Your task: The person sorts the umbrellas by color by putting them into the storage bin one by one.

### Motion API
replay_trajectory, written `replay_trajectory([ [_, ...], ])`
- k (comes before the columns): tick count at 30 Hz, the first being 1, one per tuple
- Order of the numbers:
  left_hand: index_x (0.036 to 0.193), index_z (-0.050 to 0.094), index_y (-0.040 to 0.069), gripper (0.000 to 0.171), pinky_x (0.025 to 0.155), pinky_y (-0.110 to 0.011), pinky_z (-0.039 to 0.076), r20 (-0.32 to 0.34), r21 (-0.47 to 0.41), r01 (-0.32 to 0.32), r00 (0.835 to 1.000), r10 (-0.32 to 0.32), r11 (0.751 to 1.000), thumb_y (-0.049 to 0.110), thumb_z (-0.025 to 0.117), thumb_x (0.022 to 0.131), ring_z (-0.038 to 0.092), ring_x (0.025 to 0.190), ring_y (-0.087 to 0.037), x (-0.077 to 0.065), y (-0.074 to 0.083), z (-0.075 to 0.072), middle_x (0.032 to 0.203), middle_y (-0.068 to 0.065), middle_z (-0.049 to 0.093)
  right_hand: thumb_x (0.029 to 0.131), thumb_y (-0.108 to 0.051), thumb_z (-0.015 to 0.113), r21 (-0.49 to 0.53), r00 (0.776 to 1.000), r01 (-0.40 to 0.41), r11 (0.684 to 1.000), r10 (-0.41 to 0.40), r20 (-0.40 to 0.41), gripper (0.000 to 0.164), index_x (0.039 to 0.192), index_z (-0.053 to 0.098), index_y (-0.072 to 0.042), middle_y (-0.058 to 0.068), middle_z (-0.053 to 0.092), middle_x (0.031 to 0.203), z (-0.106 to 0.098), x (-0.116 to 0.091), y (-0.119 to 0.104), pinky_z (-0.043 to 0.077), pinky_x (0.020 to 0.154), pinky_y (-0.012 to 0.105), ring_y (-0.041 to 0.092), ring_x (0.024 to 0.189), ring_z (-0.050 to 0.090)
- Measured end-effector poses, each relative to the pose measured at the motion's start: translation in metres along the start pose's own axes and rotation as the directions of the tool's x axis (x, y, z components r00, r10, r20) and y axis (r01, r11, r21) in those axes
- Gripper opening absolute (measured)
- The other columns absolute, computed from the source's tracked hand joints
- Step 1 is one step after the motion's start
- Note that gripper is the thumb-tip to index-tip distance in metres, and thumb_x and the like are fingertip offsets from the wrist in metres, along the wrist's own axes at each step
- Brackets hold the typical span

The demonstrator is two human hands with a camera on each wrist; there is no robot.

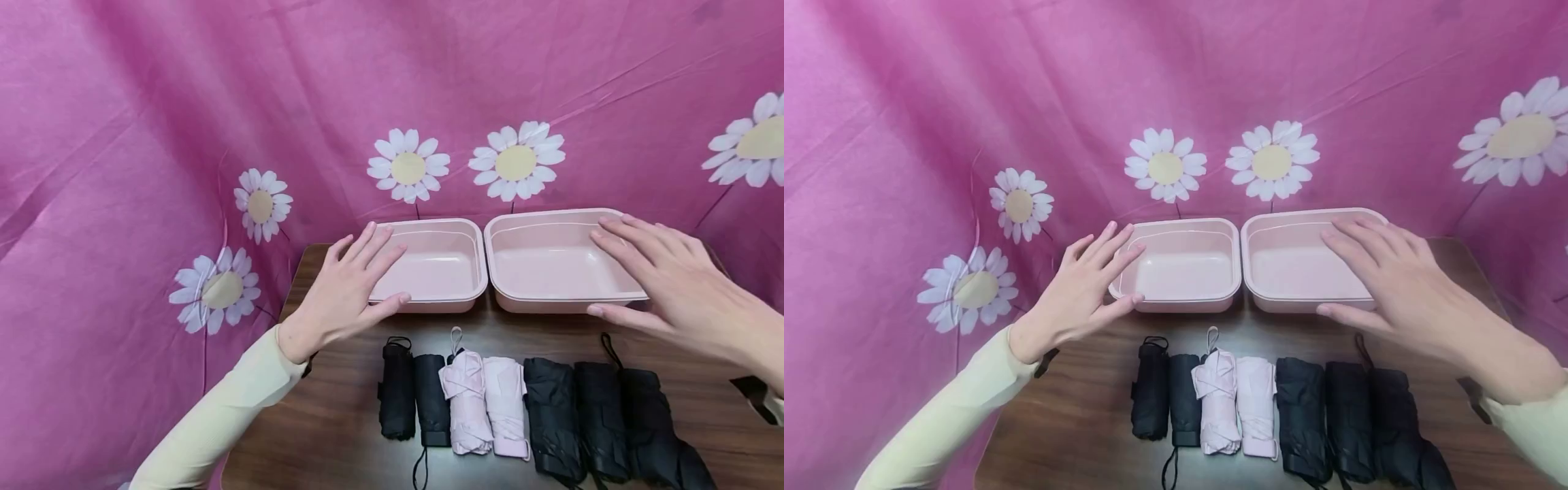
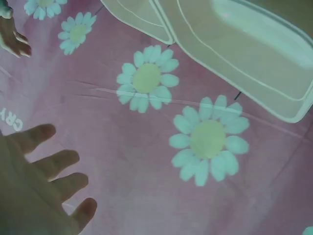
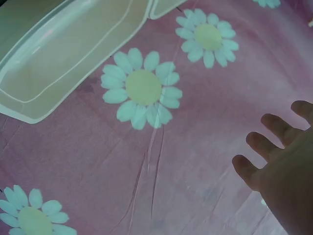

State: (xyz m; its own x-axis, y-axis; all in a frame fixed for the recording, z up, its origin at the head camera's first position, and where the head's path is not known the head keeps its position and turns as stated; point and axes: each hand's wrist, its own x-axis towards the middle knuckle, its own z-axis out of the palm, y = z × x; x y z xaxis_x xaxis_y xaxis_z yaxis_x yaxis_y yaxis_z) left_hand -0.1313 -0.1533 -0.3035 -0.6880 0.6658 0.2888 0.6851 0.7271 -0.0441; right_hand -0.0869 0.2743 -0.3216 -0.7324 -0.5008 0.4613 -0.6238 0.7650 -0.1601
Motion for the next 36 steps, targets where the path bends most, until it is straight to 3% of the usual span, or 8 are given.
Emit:
replay_trajectory([
  [9, 0.137, 0.053, 0.012, 0.054, 0.107, -0.050, 0.032, -0.150, -0.180, 0.181, 0.966, -0.209, 0.967, 0.044, 0.051, 0.093, 0.036, 0.142, -0.030, -0.007, -0.028, 0.025, 0.148, -0.011, 0.045, 0.078, -0.070, 0.061, 0.090, 0.978, -0.112, 0.990, 0.125, -0.165, 0.094, 0.144, 0.044, -0.004, 0.025, 0.043, 0.145, -0.005, -0.018, 0.003, 0.018, 0.113, 0.063, 0.026, 0.144, 0.030],
  [13, 0.131, 0.057, 0.009, 0.044, 0.102, -0.052, 0.037, -0.189, -0.257, 0.287, 0.922, -0.339, 0.923, 0.032, 0.055, 0.094, 0.044, 0.135, -0.030, -0.014, -0.054, 0.047, 0.141, -0.012, 0.052, 0.077, -0.077, 0.053, 0.184, 0.925, -0.185, 0.965, 0.235, -0.299, 0.102, 0.142, 0.043, 0.001, 0.026, 0.044, 0.144, 0.002, -0.033, 0.008, 0.017, 0.119, 0.045, 0.011, 0.143, 0.029],
  [17, 0.128, 0.058, 0.007, 0.039, 0.102, -0.049, 0.039, -0.174, -0.384, 0.387, 0.861, -0.477, 0.839, 0.025, 0.055, 0.094, 0.050, 0.127, -0.029, -0.025, -0.078, 0.073, 0.133, -0.013, 0.057, 0.078, -0.074, 0.055, 0.260, 0.843, -0.275, 0.926, 0.362, -0.398, 0.099, 0.142, 0.043, 0.001, -0.004, 0.045, 0.147, 0.014, -0.058, 0.012, 0.021, 0.114, 0.017, -0.002, 0.136, 0.032],
  [23, 0.126, 0.058, 0.001, 0.037, 0.100, -0.044, 0.042, -0.075, -0.544, 0.490, 0.780, -0.621, 0.681, 0.016, 0.057, 0.093, 0.053, 0.117, -0.032, -0.045, -0.091, 0.117, 0.124, -0.019, 0.058, 0.091, -0.025, 0.065, 0.473, 0.682, -0.374, 0.798, 0.582, -0.442, 0.061, 0.142, 0.041, 0.001, -0.017, 0.046, 0.138, 0.042, -0.105, 0.018, 0.032, 0.099, 0.004, -0.007, 0.121, 0.045],
  [28, 0.130, 0.053, 0.000, 0.041, 0.093, -0.045, 0.048, 0.078, -0.628, 0.586, 0.702, -0.708, 0.512, 0.016, 0.058, 0.093, 0.058, 0.110, -0.036, -0.053, -0.082, 0.147, 0.125, -0.022, 0.056, 0.091, -0.004, 0.058, 0.539, 0.466, -0.609, 0.582, 0.812, -0.351, 0.058, 0.145, 0.037, -0.010, -0.024, 0.044, 0.128, 0.071, -0.145, 0.016, 0.034, 0.090, 0.001, -0.011, 0.111, 0.045],
  [32, 0.137, 0.045, 0.001, 0.046, 0.090, -0.044, 0.053, 0.237, -0.724, 0.626, 0.619, -0.749, 0.289, 0.017, 0.056, 0.095, 0.059, 0.110, -0.035, -0.053, -0.070, 0.161, 0.130, -0.022, 0.054, 0.096, -0.017, 0.052, 0.424, 0.277, -0.846, 0.324, 0.946, -0.170, 0.059, 0.151, 0.029, -0.016, -0.001, 0.044, 0.144, 0.088, -0.171, 0.013, 0.031, 0.094, 0.004, -0.014, 0.117, 0.037],
  [35, 0.140, 0.041, 0.002, 0.047, 0.085, -0.048, 0.056, 0.336, -0.774, 0.622, 0.565, -0.753, 0.121, 0.016, 0.053, 0.097, 0.058, 0.112, -0.038, -0.052, -0.063, 0.167, 0.131, -0.023, 0.054, 0.098, -0.025, 0.049, 0.285, 0.216, -0.935, 0.212, 0.976, -0.016, 0.063, 0.153, 0.023, -0.007, 0.024, 0.034, 0.150, 0.095, -0.187, 0.011, 0.033, 0.080, 0.005, 0.000, 0.120, 0.044],
  [36, 0.140, 0.039, 0.002, 0.046, 0.084, -0.049, 0.056, 0.364, -0.788, 0.612, 0.553, -0.750, 0.069, 0.015, 0.051, 0.097, 0.058, 0.113, -0.039, -0.051, -0.062, 0.169, 0.131, -0.024, 0.054, 0.098, -0.028, 0.050, 0.250, 0.220, -0.946, 0.207, 0.975, 0.025, 0.066, 0.152, 0.021, -0.003, 0.029, 0.034, 0.148, 0.098, -0.192, 0.012, 0.030, 0.071, 0.006, 0.008, 0.118, 0.049],
])
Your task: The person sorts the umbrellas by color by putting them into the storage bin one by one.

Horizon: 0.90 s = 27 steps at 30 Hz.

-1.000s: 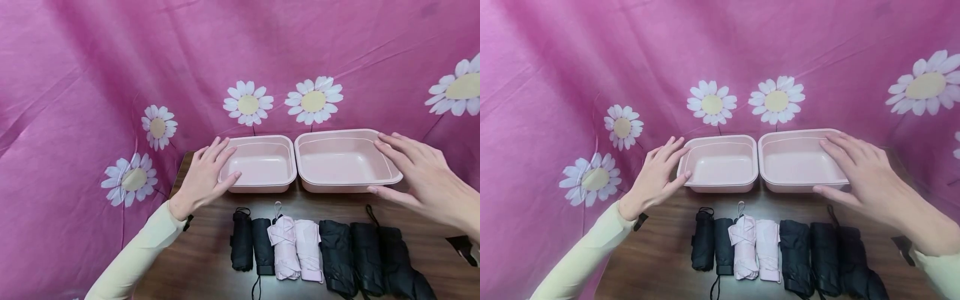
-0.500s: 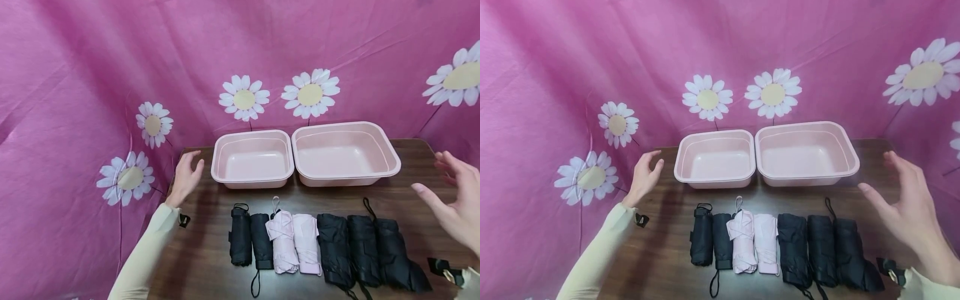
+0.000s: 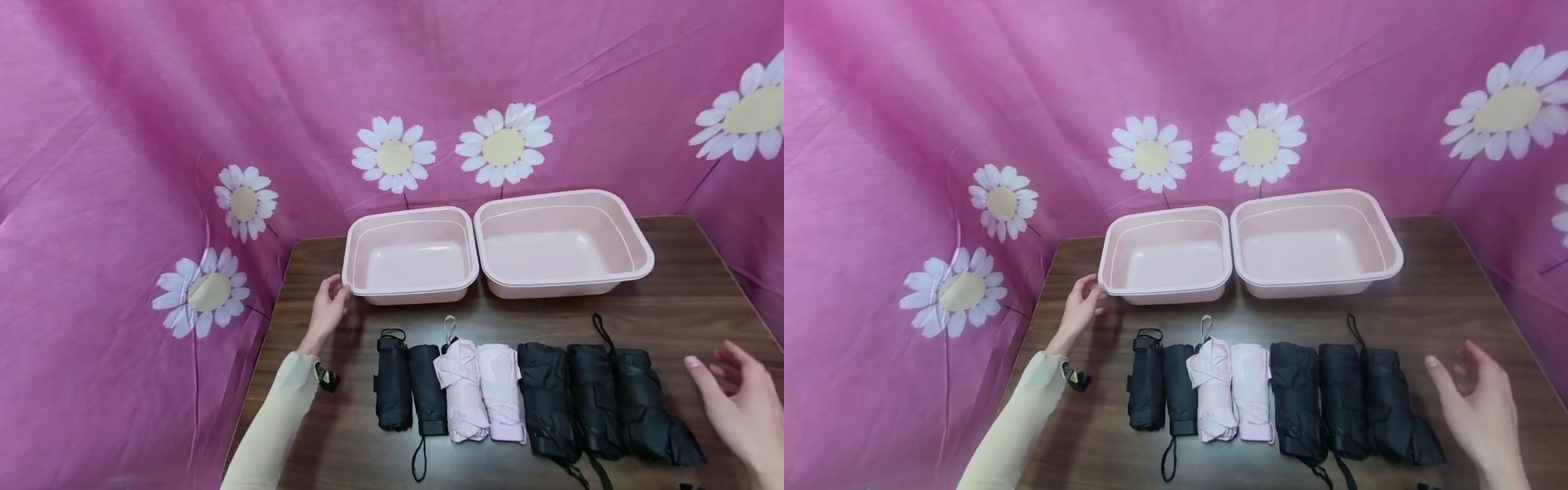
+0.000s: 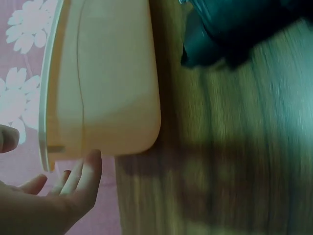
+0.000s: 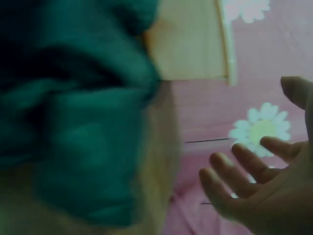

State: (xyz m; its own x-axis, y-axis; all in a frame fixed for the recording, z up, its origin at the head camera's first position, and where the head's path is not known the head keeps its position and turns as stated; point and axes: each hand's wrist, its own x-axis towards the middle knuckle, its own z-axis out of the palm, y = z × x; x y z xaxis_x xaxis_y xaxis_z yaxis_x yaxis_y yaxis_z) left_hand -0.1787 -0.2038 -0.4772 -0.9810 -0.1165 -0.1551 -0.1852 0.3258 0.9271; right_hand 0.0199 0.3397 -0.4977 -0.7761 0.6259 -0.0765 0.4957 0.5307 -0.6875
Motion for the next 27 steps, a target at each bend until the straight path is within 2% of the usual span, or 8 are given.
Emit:
replay_trajectory([
  [2, 0.140, 0.038, 0.001, 0.045, 0.083, -0.050, 0.056, 0.006, -0.069, 0.038, 0.999, -0.037, 0.997, 0.014, 0.050, 0.098, 0.057, 0.114, -0.042, 0.001, -0.001, 0.002, 0.131, -0.025, 0.054, 0.098, -0.031, 0.051, -0.065, 0.996, 0.024, 0.998, -0.019, 0.082, 0.073, 0.150, 0.016, 0.006, 0.038, 0.034, 0.142, 0.005, -0.002, 0.010, 0.032, 0.065, 0.011, 0.030, 0.110, 0.053],
  [4, 0.140, 0.037, 0.002, 0.045, 0.080, -0.047, 0.058, 0.007, -0.125, 0.072, 0.997, -0.072, 0.990, 0.013, 0.049, 0.098, 0.058, 0.114, -0.043, 0.001, -0.002, 0.004, 0.131, -0.025, 0.055, 0.097, -0.035, 0.051, -0.101, 0.987, 0.037, 0.994, -0.021, 0.157, 0.079, 0.148, 0.013, 0.012, 0.043, 0.034, 0.138, 0.011, -0.005, 0.016, 0.044, 0.071, 0.026, 0.055, 0.109, 0.044],
  [6, 0.140, 0.036, 0.002, 0.045, 0.075, -0.040, 0.059, 0.005, -0.174, 0.099, 0.995, -0.099, 0.980, 0.012, 0.049, 0.098, 0.059, 0.111, -0.041, 0.003, -0.003, 0.005, 0.130, -0.025, 0.055, 0.095, -0.039, 0.054, -0.114, 0.976, 0.047, 0.992, -0.021, 0.217, 0.085, 0.147, 0.011, 0.015, 0.046, 0.035, 0.133, 0.017, -0.008, 0.021, 0.047, 0.078, 0.045, 0.058, 0.107, 0.045],
  [8, 0.141, 0.035, 0.003, 0.047, 0.069, -0.033, 0.059, -0.001, -0.212, 0.120, 0.992, -0.123, 0.970, 0.011, 0.050, 0.097, 0.060, 0.106, -0.039, 0.003, -0.002, 0.007, 0.127, -0.024, 0.055, 0.094, -0.043, 0.055, -0.135, 0.964, 0.029, 0.990, 0.008, 0.265, 0.092, 0.145, 0.010, 0.018, 0.047, 0.035, 0.130, 0.023, -0.012, 0.025, 0.039, 0.083, 0.064, 0.058, 0.106, 0.045],
  [11, 0.141, 0.036, 0.004, 0.048, 0.063, -0.026, 0.058, -0.016, -0.246, 0.136, 0.989, -0.144, 0.960, 0.010, 0.052, 0.096, 0.064, 0.096, -0.032, 0.005, -0.001, 0.009, 0.122, -0.020, 0.056, 0.092, -0.049, 0.057, -0.174, 0.950, 0.023, 0.984, 0.032, 0.309, 0.099, 0.143, 0.009, 0.021, 0.047, 0.035, 0.125, 0.031, -0.017, 0.028, 0.039, 0.082, 0.064, 0.056, 0.105, 0.044],
  [18, 0.138, 0.039, 0.003, 0.046, 0.062, -0.027, 0.057, -0.036, -0.266, 0.130, 0.989, -0.145, 0.955, 0.006, 0.053, 0.095, 0.063, 0.077, -0.014, 0.006, 0.000, 0.014, 0.118, -0.021, 0.058, 0.086, -0.054, 0.062, -0.243, 0.936, 0.045, 0.969, 0.045, 0.350, 0.109, 0.141, 0.008, 0.023, 0.048, 0.032, 0.125, 0.043, -0.027, 0.034, 0.037, 0.086, 0.068, 0.058, 0.109, 0.038],
  [21, 0.138, 0.040, 0.004, 0.046, 0.061, -0.026, 0.057, -0.037, -0.262, 0.133, 0.988, -0.147, 0.956, 0.006, 0.055, 0.094, 0.063, 0.078, -0.015, 0.007, 0.000, 0.014, 0.118, -0.021, 0.058, 0.085, -0.055, 0.063, -0.267, 0.935, 0.049, 0.962, 0.050, 0.350, 0.111, 0.141, 0.009, 0.024, 0.049, 0.034, 0.125, 0.046, -0.025, 0.036, 0.039, 0.084, 0.067, 0.059, 0.108, 0.040],
  [27, 0.139, 0.039, 0.005, 0.049, 0.062, -0.025, 0.058, -0.024, -0.247, 0.151, 0.987, -0.161, 0.957, 0.007, 0.057, 0.093, 0.062, 0.097, -0.031, 0.008, -0.001, 0.011, 0.123, -0.023, 0.057, 0.085, -0.057, 0.063, -0.282, 0.923, 0.023, 0.959, 0.088, 0.374, 0.112, 0.142, 0.008, 0.023, 0.049, 0.034, 0.128, 0.050, -0.021, 0.037, 0.041, 0.084, 0.066, 0.059, 0.109, 0.042],
])
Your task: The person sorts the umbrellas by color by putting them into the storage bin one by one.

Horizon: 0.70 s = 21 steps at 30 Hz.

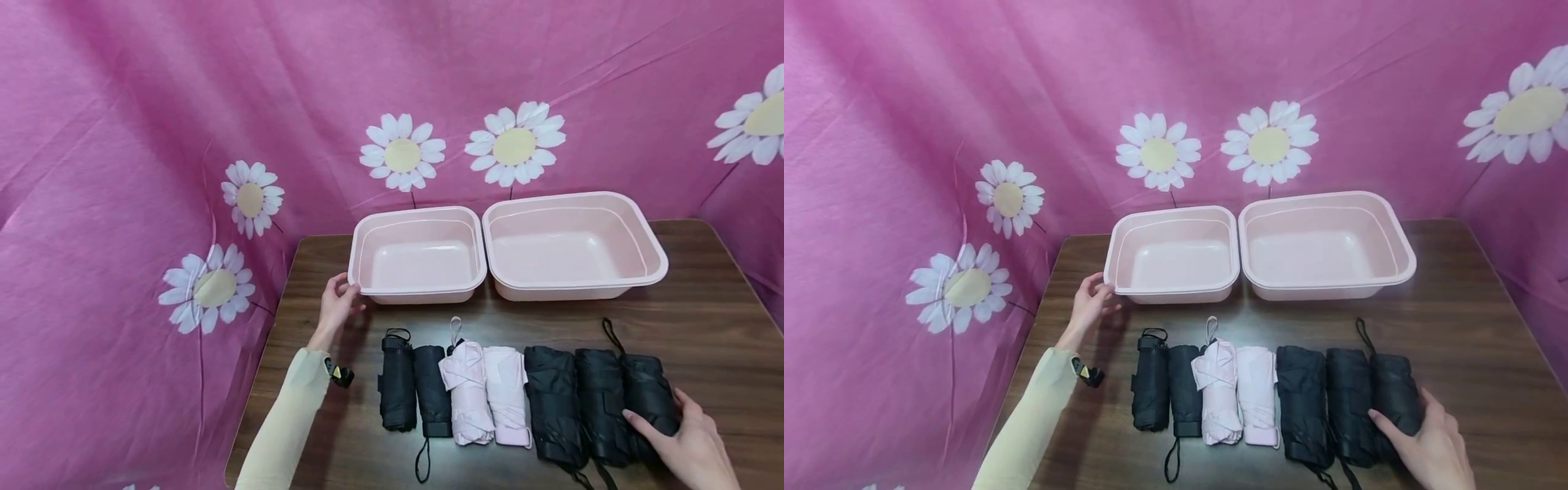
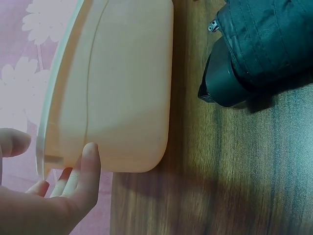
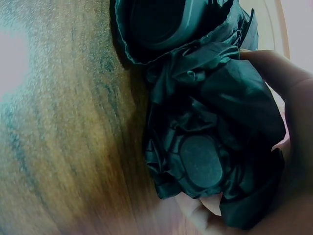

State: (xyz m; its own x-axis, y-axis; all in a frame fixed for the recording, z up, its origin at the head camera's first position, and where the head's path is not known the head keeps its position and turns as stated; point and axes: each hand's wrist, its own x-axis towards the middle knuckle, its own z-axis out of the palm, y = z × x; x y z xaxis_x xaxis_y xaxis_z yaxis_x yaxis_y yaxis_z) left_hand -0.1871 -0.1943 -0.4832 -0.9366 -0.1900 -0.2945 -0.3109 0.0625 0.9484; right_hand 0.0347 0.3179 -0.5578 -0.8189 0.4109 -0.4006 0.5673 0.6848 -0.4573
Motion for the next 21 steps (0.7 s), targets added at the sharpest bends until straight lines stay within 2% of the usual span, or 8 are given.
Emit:
replay_trajectory([
  [5, 0.140, 0.039, 0.007, 0.050, 0.068, -0.030, 0.059, 0.002, 0.006, 0.021, 1.000, -0.021, 1.000, 0.008, 0.057, 0.094, 0.059, 0.103, -0.035, 0.0023, 0.0001, 0.0001, 0.127, -0.022, 0.056, 0.088, -0.052, 0.062, -0.012, 1.000, 0.005, 1.000, -0.005, 0.015, 0.107, 0.142, 0.008, 0.023, 0.050, 0.033, 0.127, -0.0024, -0.0039, -0.0018, 0.042, 0.086, 0.065, 0.059, 0.109, 0.044],
  [7, 0.140, 0.039, 0.007, 0.050, 0.069, -0.030, 0.059, 0.004, 0.005, 0.032, 0.999, -0.033, 0.999, 0.009, 0.057, 0.094, 0.059, 0.101, -0.032, 0.0028, 0.0005, -0.0003, 0.128, -0.021, 0.056, 0.088, -0.051, 0.062, -0.017, 1.000, -0.002, 1.000, 0.003, 0.024, 0.106, 0.142, 0.008, 0.022, 0.050, 0.033, 0.129, -0.0033, -0.0056, -0.0036, 0.042, 0.087, 0.065, 0.059, 0.111, 0.044],
  [12, 0.140, 0.039, 0.009, 0.050, 0.068, -0.027, 0.059, 0.020, 0.017, 0.064, 0.998, -0.064, 0.998, 0.010, 0.057, 0.094, 0.060, 0.101, -0.026, 0.0024, 0.0022, -0.0016, 0.133, -0.019, 0.053, 0.087, -0.055, 0.060, -0.045, 0.993, -0.088, 0.995, 0.091, 0.076, 0.107, 0.144, 0.007, 0.020, 0.048, 0.034, 0.131, -0.0044, -0.0062, -0.0067, 0.041, 0.090, 0.064, 0.059, 0.114, 0.042],
  [17, 0.143, 0.035, 0.007, 0.051, 0.077, -0.037, 0.059, 0.055, 0.053, 0.015, 0.998, -0.018, 0.999, 0.010, 0.055, 0.096, 0.061, 0.103, -0.028, 0.0022, 0.0019, -0.0014, 0.140, -0.020, 0.049, 0.087, -0.061, 0.055, -0.085, 0.974, -0.179, 0.980, 0.189, 0.127, 0.108, 0.146, 0.006, 0.015, 0.046, 0.036, 0.127, -0.0055, -0.0065, -0.0082, 0.041, 0.090, 0.064, 0.058, 0.112, 0.042],
  [21, 0.146, 0.032, 0.011, 0.054, 0.079, -0.040, 0.059, 0.076, 0.043, -0.006, 0.997, 0.003, 0.999, 0.009, 0.054, 0.096, 0.061, 0.098, -0.023, 0.0031, 0.0003, -0.0016, 0.138, -0.021, 0.049, 0.087, -0.062, 0.052, -0.104, 0.963, -0.215, 0.971, 0.228, 0.145, 0.108, 0.147, 0.003, 0.013, 0.045, 0.034, 0.130, -0.0059, -0.0061, -0.0083, 0.038, 0.093, 0.065, 0.058, 0.114, 0.039],
])
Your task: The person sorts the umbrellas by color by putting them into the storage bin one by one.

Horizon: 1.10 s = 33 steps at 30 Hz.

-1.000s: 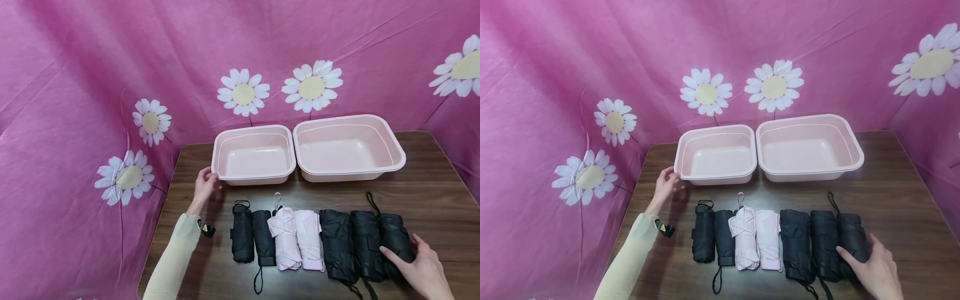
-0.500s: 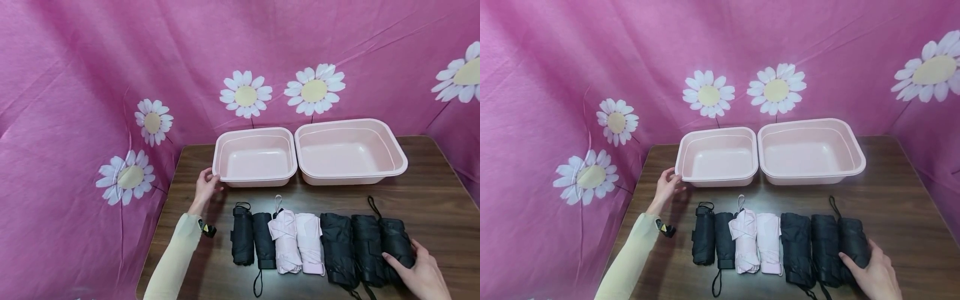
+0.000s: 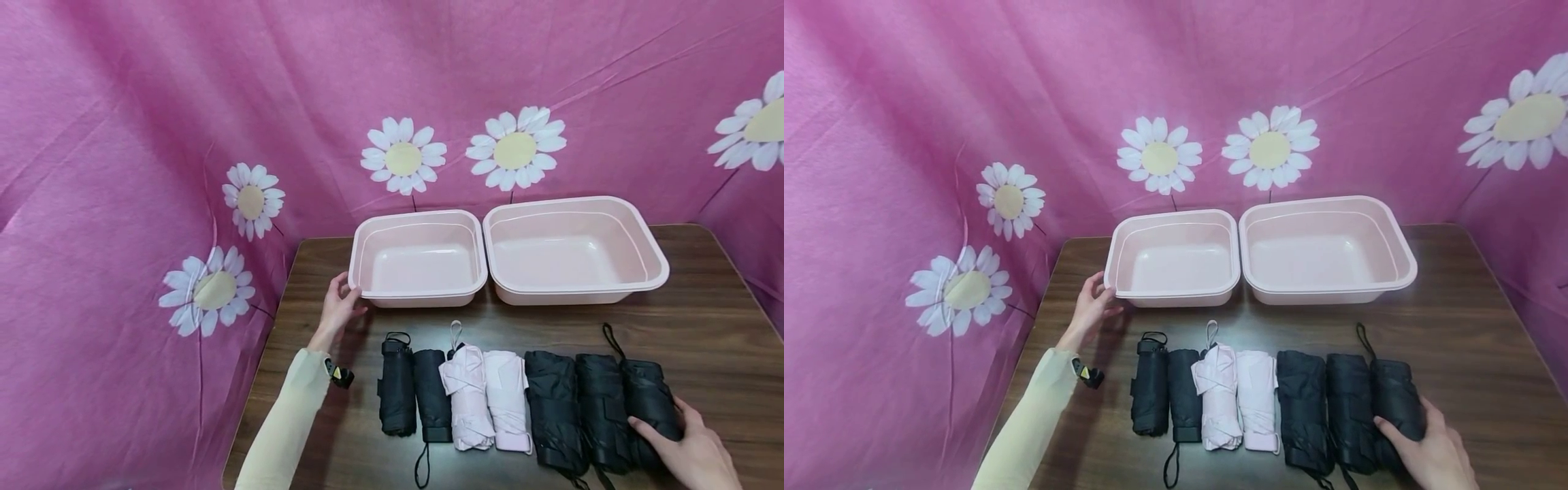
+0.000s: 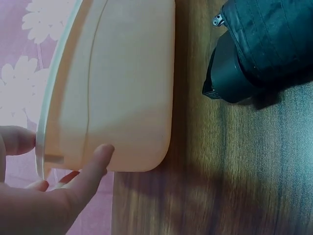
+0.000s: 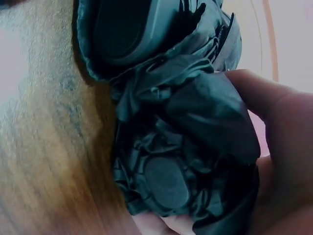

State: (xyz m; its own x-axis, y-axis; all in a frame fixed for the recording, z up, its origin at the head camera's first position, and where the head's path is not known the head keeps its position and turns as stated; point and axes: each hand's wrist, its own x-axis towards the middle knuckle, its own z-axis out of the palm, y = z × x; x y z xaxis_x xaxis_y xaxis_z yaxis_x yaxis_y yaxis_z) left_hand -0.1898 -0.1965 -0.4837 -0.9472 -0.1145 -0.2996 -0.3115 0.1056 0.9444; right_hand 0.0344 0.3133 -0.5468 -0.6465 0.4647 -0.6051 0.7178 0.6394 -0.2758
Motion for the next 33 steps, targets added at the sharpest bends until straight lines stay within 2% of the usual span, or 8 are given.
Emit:
replay_trajectory([
  [5, 0.147, 0.032, 0.013, 0.055, 0.071, -0.033, 0.060, 0.016, -0.018, -0.018, 1.000, 0.019, 1.000, 0.006, 0.053, 0.096, 0.061, 0.094, -0.019, 0.0010, -0.0016, -0.0006, 0.139, -0.023, 0.048, 0.088, -0.062, 0.052, 0.003, 1.000, -0.010, 1.000, 0.010, -0.003, 0.106, 0.147, 0.005, 0.012, 0.044, 0.033, 0.132, 0.0001, -0.0002, 0.0003, 0.039, 0.092, 0.065, 0.059, 0.114, 0.039],
  [9, 0.147, 0.033, 0.013, 0.054, 0.070, -0.032, 0.060, 0.019, -0.015, -0.022, 1.000, 0.022, 1.000, 0.007, 0.053, 0.097, 0.061, 0.095, -0.020, 0.0009, -0.0014, -0.0008, 0.140, -0.023, 0.047, 0.088, -0.060, 0.053, 0.020, 1.000, -0.017, 1.000, 0.017, -0.022, 0.104, 0.148, 0.007, 0.011, 0.043, 0.035, 0.130, 0.0009, -0.0005, 0.0010, 0.039, 0.091, 0.065, 0.058, 0.113, 0.040],
  [17, 0.147, 0.034, 0.013, 0.054, 0.087, -0.051, 0.055, 0.031, 0.028, -0.026, 0.999, 0.026, 0.999, 0.008, 0.053, 0.097, 0.061, 0.106, -0.027, 0.0008, -0.0001, 0.0013, 0.142, -0.021, 0.047, 0.086, -0.063, 0.054, 0.078, 0.997, -0.040, 0.996, 0.045, -0.068, 0.103, 0.150, 0.011, 0.006, 0.039, 0.036, 0.134, 0.0053, -0.0028, 0.0026, 0.036, 0.093, 0.063, 0.056, 0.116, 0.041],
  [21, 0.146, 0.035, 0.014, 0.053, 0.089, -0.054, 0.053, 0.023, 0.019, -0.023, 0.999, 0.022, 1.000, 0.007, 0.053, 0.097, 0.060, 0.107, -0.028, 0.0017, -0.0003, 0.0013, 0.142, -0.020, 0.048, 0.087, -0.064, 0.052, 0.102, 0.996, -0.058, 0.993, 0.065, -0.065, 0.103, 0.150, 0.011, 0.006, 0.039, 0.035, 0.138, 0.0056, -0.0031, 0.0041, 0.035, 0.095, 0.062, 0.055, 0.118, 0.040],
  [27, 0.146, 0.036, 0.015, 0.054, 0.085, -0.047, 0.057, 0.026, -0.023, -0.007, 1.000, 0.007, 1.000, 0.007, 0.054, 0.096, 0.063, 0.099, -0.020, 0.0030, -0.0009, 0.0004, 0.141, -0.021, 0.048, 0.089, -0.063, 0.049, 0.159, 0.995, -0.072, 0.985, 0.082, -0.055, 0.100, 0.150, 0.009, 0.006, 0.039, 0.030, 0.141, 0.0016, -0.0032, 0.0071, 0.028, 0.103, 0.064, 0.055, 0.123, 0.035],
  [33, 0.146, 0.034, 0.021, 0.056, 0.079, -0.039, 0.059, 0.039, -0.043, 0.021, 0.999, -0.019, 0.999, 0.008, 0.055, 0.096, 0.063, 0.092, -0.014, 0.0022, 0.0005, -0.0019, 0.140, -0.020, 0.049, 0.088, -0.063, 0.049, 0.213, 0.989, -0.117, 0.970, 0.134, -0.064, 0.100, 0.151, 0.009, 0.004, 0.039, 0.030, 0.142, -0.0024, -0.0041, 0.0101, 0.030, 0.102, 0.065, 0.056, 0.123, 0.034],
])
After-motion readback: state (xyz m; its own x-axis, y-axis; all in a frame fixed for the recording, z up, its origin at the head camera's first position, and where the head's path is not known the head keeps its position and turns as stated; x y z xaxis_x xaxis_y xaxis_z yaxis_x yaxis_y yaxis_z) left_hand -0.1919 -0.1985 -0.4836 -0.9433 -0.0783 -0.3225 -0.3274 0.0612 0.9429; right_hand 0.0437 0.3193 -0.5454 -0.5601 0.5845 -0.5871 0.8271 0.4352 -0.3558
